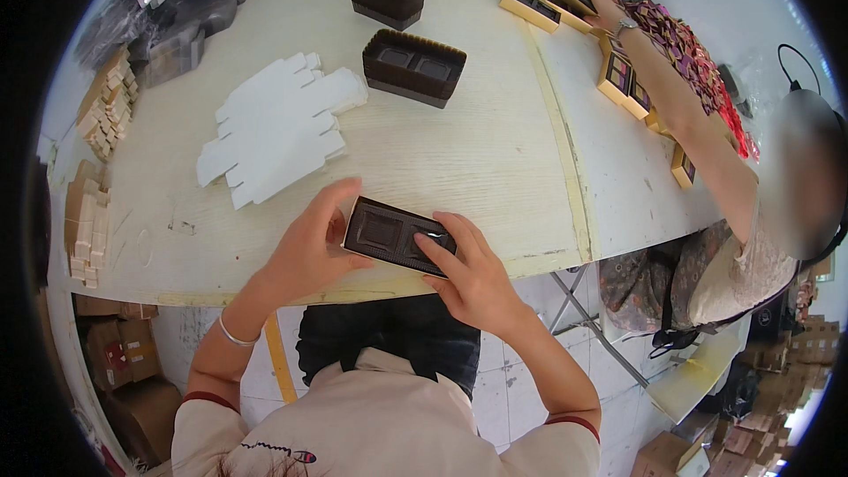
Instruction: The person folds flat cardboard pieces into small rectangular boxes, inserts a white paper liner, places a black plastic insert inside, and closes the lid. The person repeats this process for multiple boxes on a table.
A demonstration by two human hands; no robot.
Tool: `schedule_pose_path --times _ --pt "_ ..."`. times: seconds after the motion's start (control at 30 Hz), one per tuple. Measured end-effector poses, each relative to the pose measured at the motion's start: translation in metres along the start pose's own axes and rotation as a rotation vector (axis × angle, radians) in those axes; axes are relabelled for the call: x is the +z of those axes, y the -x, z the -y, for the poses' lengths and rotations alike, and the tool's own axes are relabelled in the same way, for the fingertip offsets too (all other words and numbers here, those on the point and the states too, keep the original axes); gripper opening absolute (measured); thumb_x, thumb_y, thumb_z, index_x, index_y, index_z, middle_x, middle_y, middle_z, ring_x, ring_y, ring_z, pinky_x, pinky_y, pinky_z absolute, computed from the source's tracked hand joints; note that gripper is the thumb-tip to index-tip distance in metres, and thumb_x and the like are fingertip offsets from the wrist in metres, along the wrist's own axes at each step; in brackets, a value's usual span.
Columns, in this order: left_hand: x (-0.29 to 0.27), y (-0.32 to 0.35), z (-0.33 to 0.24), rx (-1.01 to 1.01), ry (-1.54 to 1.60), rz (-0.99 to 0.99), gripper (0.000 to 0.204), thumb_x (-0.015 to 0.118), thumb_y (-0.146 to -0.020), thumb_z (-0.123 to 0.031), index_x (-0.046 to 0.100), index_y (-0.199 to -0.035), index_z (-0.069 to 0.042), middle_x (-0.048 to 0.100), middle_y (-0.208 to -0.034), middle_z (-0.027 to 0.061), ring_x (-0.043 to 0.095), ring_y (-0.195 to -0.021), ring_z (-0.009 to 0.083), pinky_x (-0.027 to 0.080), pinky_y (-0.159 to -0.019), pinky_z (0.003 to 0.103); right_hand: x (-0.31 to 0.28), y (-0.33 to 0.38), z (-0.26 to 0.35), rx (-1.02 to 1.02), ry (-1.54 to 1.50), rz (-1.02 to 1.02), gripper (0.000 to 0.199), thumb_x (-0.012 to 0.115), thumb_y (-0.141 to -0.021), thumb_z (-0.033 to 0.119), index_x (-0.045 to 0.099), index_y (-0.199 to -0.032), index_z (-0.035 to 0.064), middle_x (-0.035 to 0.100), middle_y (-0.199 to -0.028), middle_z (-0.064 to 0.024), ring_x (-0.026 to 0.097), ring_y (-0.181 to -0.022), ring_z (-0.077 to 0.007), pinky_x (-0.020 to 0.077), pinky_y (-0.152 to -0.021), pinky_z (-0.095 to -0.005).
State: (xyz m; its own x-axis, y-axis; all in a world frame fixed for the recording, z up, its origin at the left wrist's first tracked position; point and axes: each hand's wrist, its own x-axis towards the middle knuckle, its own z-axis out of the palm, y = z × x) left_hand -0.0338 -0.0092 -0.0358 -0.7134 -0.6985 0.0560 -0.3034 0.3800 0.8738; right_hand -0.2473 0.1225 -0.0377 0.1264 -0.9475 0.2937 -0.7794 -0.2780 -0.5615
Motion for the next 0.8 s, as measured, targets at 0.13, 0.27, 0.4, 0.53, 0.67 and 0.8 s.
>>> schedule_pose_path --times 0.13,0.27,0.4,0.53,0.67,0.8 --pt "-0.009 -0.007 -0.006 -0.026 0.071 0.109 0.072 0.084 -0.064 -0.002 0.051 -0.127 -0.007 0.056 -0.112 0.0067 0.056 -0.081 0.0183 0.050 -0.071 0.030 -0.003 -0.002 -0.003 0.002 -0.023 0.024 0.055 0.076 -0.070 0.004 0.058 -0.122 0.0026 0.043 -0.134 -0.0224 0.048 -0.120 -0.0411 0.0482 -0.090 -0.0422" --pt "-0.007 -0.007 0.000 -0.007 0.018 0.129 0.073 0.085 -0.063 -0.002 0.050 -0.128 -0.006 0.056 -0.110 0.0072 0.056 -0.079 0.0185 0.051 -0.074 0.029 -0.002 -0.002 -0.006 0.007 -0.029 0.025 0.055 0.076 -0.070 0.004 0.058 -0.122 0.0035 0.042 -0.135 -0.0222 0.047 -0.122 -0.0423 0.0470 -0.094 -0.0430" --pt "-0.006 -0.007 -0.007 -0.099 0.105 0.147 0.080 0.083 -0.065 0.000 0.047 -0.136 -0.006 0.058 -0.116 0.0092 0.056 -0.080 0.0192 0.052 -0.077 0.030 0.003 -0.001 -0.005 0.067 -0.069 -0.021 0.062 0.076 -0.072 0.009 0.053 -0.130 0.0064 0.040 -0.137 -0.0226 0.043 -0.126 -0.0434 0.0433 -0.100 -0.0445" --pt "-0.014 -0.004 0.000 -0.127 0.189 0.201 0.084 0.080 -0.067 0.000 0.041 -0.142 -0.007 0.058 -0.125 0.0124 0.057 -0.083 0.0199 0.051 -0.082 0.031 0.006 -0.002 -0.007 0.060 0.003 0.038 0.068 0.075 -0.076 0.019 0.047 -0.137 0.0104 0.039 -0.136 -0.0233 0.038 -0.129 -0.0436 0.0368 -0.106 -0.0484" --pt "-0.011 0.001 -0.002 -0.005 -0.051 0.204 0.082 0.077 -0.070 0.000 0.039 -0.143 -0.003 0.055 -0.129 0.0158 0.059 -0.089 0.0245 0.051 -0.082 0.032 0.008 -0.004 -0.003 0.045 0.094 0.051 0.068 0.073 -0.077 0.023 0.047 -0.138 0.0112 0.042 -0.128 -0.0228 0.040 -0.126 -0.0413 0.0301 -0.109 -0.0545" --pt "-0.004 0.006 0.000 0.342 -0.634 0.165 0.070 0.072 -0.080 -0.013 0.039 -0.139 0.004 0.050 -0.133 0.0169 0.058 -0.093 0.0287 0.048 -0.083 0.035 0.006 -0.002 -0.002 0.045 0.122 0.046 0.067 0.073 -0.077 0.023 0.048 -0.137 0.0104 0.044 -0.123 -0.0226 0.044 -0.120 -0.0402 0.0302 -0.109 -0.0548"
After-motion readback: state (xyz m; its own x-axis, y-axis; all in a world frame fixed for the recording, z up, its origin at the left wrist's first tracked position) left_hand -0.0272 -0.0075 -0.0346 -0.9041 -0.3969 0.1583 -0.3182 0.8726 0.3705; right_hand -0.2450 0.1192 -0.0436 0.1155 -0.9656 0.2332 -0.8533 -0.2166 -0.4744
